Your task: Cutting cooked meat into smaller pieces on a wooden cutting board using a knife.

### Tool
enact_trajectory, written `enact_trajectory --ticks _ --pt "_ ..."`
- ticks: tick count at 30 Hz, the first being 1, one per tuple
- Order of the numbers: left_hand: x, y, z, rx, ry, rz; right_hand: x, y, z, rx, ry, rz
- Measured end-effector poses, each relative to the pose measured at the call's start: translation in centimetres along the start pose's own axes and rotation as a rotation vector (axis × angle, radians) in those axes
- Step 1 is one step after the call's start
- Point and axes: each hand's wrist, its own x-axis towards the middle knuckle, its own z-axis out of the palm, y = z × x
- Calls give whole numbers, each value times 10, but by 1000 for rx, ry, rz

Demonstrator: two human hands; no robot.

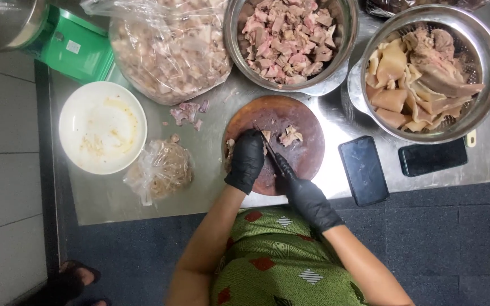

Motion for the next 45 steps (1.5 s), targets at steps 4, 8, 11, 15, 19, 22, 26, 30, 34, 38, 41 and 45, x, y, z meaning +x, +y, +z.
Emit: enact_trajectory --ticks 4,8,11,15,19,22,26,30,34,38,41,45 --pt "10 7 -30 -191 -60 -12 33 -14 -17 63 168 -227" --pt "6 -10 1 -153 -45 -39 105 24 46 -37 109 -50" --pt "1 -22 5 -361 93 -156 50 -32 -36 81 45 -107" --pt "-13 -38 47 -201 23 -198 -1 -35 -38 210 -150 142" --pt "-12 -29 37 139 -67 -110 -30 -15 -13 187 -114 302" --pt "-11 -23 27 187 0 -40 -38 -9 -3 175 -81 417" --pt "-9 -11 0 180 49 20 -21 -7 -3 303 -148 536" --pt "-7 -11 0 44 129 45 23 70 82 42 -157 218" --pt "0 -2 -26 -169 79 21 51 3 -7 130 -140 -69" --pt "2 -21 5 -145 -56 -41 89 -17 -11 110 -39 -67" --pt "5 -29 -1 -361 -116 -243 77 0 16 112 -38 0" --pt "14 -52 -14 -353 -20 -358 24 -18 -17 5 7 -75"
